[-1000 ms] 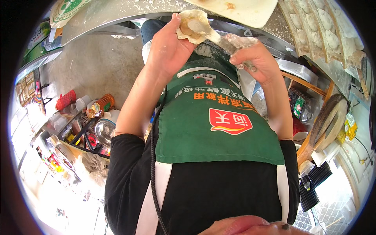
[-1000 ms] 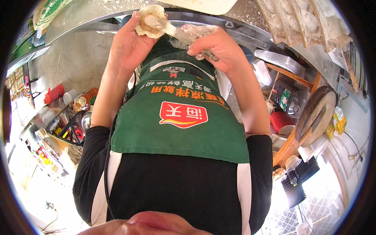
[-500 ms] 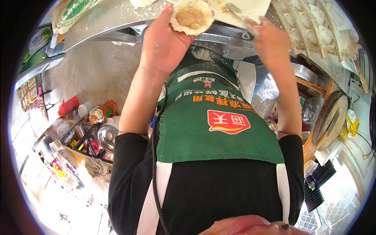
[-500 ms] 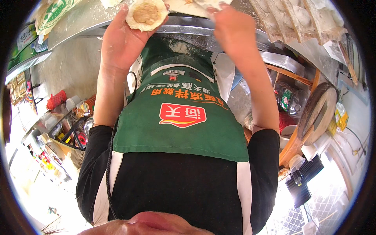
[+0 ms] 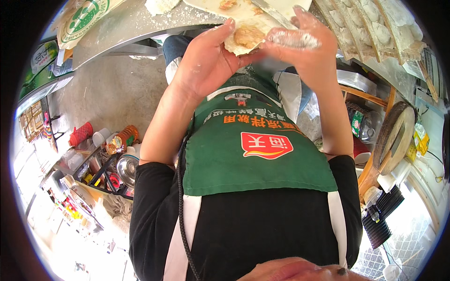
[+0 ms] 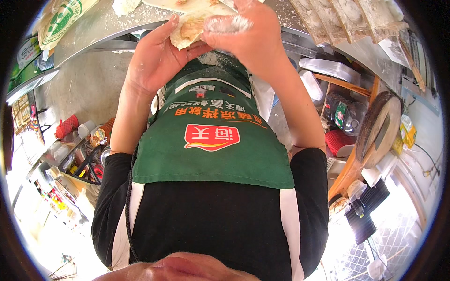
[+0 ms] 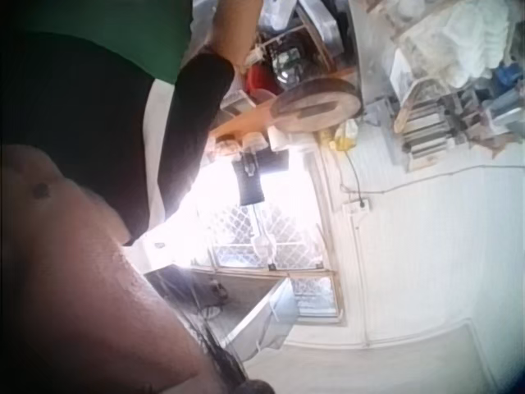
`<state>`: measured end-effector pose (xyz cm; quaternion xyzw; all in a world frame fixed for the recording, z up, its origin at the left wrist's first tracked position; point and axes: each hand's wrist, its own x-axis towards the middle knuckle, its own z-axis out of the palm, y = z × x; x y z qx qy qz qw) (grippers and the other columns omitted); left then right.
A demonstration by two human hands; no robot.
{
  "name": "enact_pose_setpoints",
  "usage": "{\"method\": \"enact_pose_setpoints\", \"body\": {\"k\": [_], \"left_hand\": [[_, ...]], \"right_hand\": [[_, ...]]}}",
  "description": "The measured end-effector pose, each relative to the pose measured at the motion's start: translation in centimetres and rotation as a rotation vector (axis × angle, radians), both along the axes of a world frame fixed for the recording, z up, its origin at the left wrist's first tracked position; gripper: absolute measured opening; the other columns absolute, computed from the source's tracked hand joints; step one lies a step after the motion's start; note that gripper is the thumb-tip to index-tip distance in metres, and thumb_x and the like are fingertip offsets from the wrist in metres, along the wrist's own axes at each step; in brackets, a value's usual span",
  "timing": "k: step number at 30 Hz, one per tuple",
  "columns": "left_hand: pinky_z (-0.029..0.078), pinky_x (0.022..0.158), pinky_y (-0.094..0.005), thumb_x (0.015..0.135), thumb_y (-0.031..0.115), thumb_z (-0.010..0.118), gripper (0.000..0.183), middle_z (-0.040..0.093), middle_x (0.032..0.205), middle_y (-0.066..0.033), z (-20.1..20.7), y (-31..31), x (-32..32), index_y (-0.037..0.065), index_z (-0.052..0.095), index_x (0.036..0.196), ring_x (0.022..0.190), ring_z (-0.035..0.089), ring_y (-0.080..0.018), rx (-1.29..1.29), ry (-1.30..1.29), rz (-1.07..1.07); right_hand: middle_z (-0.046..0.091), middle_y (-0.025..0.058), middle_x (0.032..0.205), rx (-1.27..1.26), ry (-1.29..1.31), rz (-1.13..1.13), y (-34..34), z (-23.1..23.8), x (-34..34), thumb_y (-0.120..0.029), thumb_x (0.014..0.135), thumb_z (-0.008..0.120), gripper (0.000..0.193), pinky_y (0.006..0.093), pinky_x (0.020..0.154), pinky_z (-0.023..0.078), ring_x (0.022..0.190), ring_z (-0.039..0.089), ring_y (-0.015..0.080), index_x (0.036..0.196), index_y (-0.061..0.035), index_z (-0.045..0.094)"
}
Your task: The person repeatedly scoops filling onto round dough wrappers, folds and seals them into dumplings, and places the finished dumplings on a tray. The process continues throughout the clip with consistent hand motions.
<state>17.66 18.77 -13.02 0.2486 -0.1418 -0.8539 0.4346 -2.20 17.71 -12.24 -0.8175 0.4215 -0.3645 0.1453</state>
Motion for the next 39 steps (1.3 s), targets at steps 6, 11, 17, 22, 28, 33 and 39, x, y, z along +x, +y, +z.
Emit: {"method": "enact_pose_setpoints", "body": {"k": [6,11,17,22,28,33,39], "left_hand": [[0.04,0.103,-0.0433,0.097,0.023,0.045,0.046,0.049,0.129,-0.0168,0.8,0.7,-0.3,-0.005,0.036,0.133,0.118,0.051,-0.0303,-0.238,-0.154,-0.181],[0.045,0.096,-0.0382,0.094,0.017,0.051,0.046,0.053,0.124,-0.016,1.3,1.2,-0.6,-0.006,0.038,0.132,0.112,0.056,-0.029,-0.369,-0.315,-0.199],[0.049,0.092,-0.0371,0.096,0.016,0.047,0.042,0.055,0.12,-0.0161,1.5,1.4,-0.7,-0.006,0.039,0.131,0.108,0.059,-0.0295,-0.375,-0.402,-0.12],[0.054,0.082,-0.0312,0.095,0.015,0.051,0.04,0.058,0.111,-0.0158,2.2,1.8,-0.8,-0.006,0.038,0.126,0.093,0.066,-0.0244,-0.383,-0.428,-0.032],[0.054,0.065,-0.0241,0.096,0.023,0.048,0.042,0.062,0.095,-0.0136,2.3,1.6,-0.8,-0.004,0.038,0.127,0.073,0.066,-0.0176,-0.438,-0.534,-0.054],[0.037,0.049,-0.0188,0.099,0.035,0.037,0.045,0.063,0.083,-0.0087,1.4,1.2,-0.8,-0.001,0.051,0.124,0.056,0.054,-0.0083,-0.486,-0.436,-0.07],[0.038,0.053,-0.0187,0.1,0.033,0.039,0.043,0.06,0.075,-0.0033,2.2,1.7,-1.8,-0.002,0.058,0.117,0.06,0.048,-0.0049,-0.726,-0.763,0.113]], "right_hand": [[0.064,0.0052,0.072,0.94,-0.768,-0.08,-0.7,1.0,1.1,-0.002,0.063,0.078,0.031,0.023,0.062,0.047,0.063,0.059,0.0109,0.088,0.0067,0.061],[0.065,0.0043,0.073,0.893,-0.79,-0.106,-0.7,1.0,1.5,0.0,0.065,0.076,0.033,0.0218,0.064,0.048,0.063,0.06,0.01,0.094,0.0075,0.06],[0.068,0.0132,0.091,0.628,-0.658,-0.27,0.8,0.5,2.1,-0.014,0.066,0.079,0.03,0.0304,0.084,0.046,0.088,0.062,0.0185,0.089,0.0027,0.07],[0.066,0.0099,0.089,0.905,-0.811,-0.074,-0.1,0.6,1.1,-0.009,0.069,0.076,0.027,0.0252,0.077,0.047,0.084,0.061,0.0141,0.089,0.0077,0.067],[0.064,0.0103,0.088,0.903,-1.096,-0.088,0.2,-0.3,1.2,-0.003,0.071,0.072,0.019,0.0266,0.075,0.048,0.082,0.062,0.0166,0.086,0.0069,0.066],[0.066,0.0131,0.089,0.873,-1.194,-0.063,0.6,0.7,3.0,0.001,0.071,0.07,0.018,0.0293,0.08,0.047,0.079,0.064,0.0184,0.087,0.0068,0.066],[0.067,0.0121,0.092,0.548,-0.776,0.015,0.8,-1.2,1.2,-0.001,0.075,0.069,0.018,0.027,0.083,0.045,0.082,0.064,0.0158,0.091,0.0066,0.067]]}}
